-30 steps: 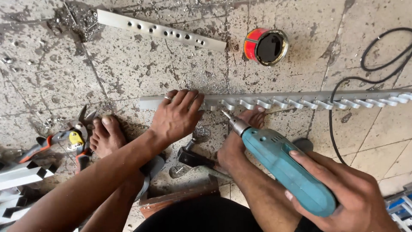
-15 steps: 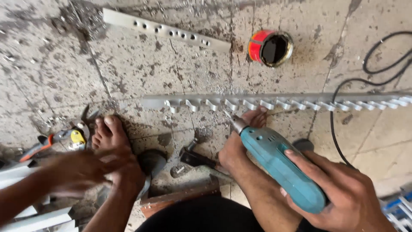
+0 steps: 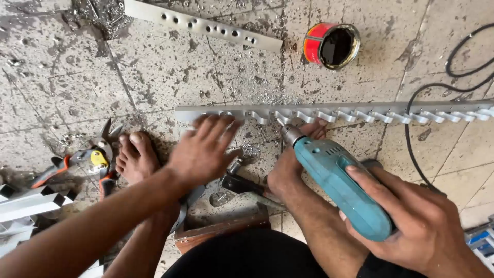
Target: Using a handheld power drill to create a series of holes in a long metal bar on a workshop floor.
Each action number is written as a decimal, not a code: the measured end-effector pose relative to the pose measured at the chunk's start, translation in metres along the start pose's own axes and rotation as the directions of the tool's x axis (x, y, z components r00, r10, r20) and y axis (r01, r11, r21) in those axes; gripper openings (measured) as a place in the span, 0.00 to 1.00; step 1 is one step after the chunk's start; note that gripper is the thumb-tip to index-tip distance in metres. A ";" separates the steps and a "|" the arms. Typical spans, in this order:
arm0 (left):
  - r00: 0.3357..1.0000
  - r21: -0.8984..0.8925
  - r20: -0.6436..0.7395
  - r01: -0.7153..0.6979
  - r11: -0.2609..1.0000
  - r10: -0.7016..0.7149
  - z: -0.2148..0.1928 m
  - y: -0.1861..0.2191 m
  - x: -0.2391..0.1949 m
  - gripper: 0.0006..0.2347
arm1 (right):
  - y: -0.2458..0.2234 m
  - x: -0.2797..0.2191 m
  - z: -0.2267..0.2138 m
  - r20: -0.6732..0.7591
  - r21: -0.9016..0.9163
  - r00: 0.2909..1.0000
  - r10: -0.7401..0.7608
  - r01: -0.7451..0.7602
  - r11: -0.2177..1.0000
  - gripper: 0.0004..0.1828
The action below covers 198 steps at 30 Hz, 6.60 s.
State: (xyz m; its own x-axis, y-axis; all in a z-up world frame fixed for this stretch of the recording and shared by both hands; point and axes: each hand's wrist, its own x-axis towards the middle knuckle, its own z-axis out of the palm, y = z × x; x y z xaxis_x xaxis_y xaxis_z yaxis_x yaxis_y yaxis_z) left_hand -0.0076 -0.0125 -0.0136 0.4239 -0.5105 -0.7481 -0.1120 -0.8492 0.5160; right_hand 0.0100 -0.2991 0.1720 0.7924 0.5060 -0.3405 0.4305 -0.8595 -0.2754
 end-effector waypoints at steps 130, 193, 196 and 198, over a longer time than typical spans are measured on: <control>0.305 0.390 -0.799 -0.393 0.833 0.518 0.045 -0.049 0.072 0.12 | -0.049 0.049 0.002 0.230 -0.264 0.969 -0.085 0.146 0.953 0.33; 0.282 0.355 -0.800 -0.490 0.796 0.530 0.033 -0.042 0.071 0.08 | -0.031 0.018 -0.021 0.209 -0.164 0.962 0.174 -0.141 0.976 0.33; 0.386 0.329 -0.750 -0.486 0.810 0.537 0.021 -0.041 0.056 0.10 | -0.035 0.020 -0.022 0.171 -0.087 0.968 0.184 -0.171 0.981 0.31; 0.482 0.299 -0.693 -0.484 0.822 0.536 0.016 -0.048 0.045 0.12 | -0.041 0.022 -0.021 0.179 -0.047 0.971 0.157 -0.150 0.987 0.31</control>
State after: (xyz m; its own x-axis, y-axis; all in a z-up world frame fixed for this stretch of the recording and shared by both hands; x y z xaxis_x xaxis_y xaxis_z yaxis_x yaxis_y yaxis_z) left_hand 0.0023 0.0028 -0.0787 0.7669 -0.6082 0.2048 -0.5664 -0.4913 0.6617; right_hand 0.0190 -0.2543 0.1943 0.7600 0.3698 -0.5345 0.3265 -0.9283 -0.1781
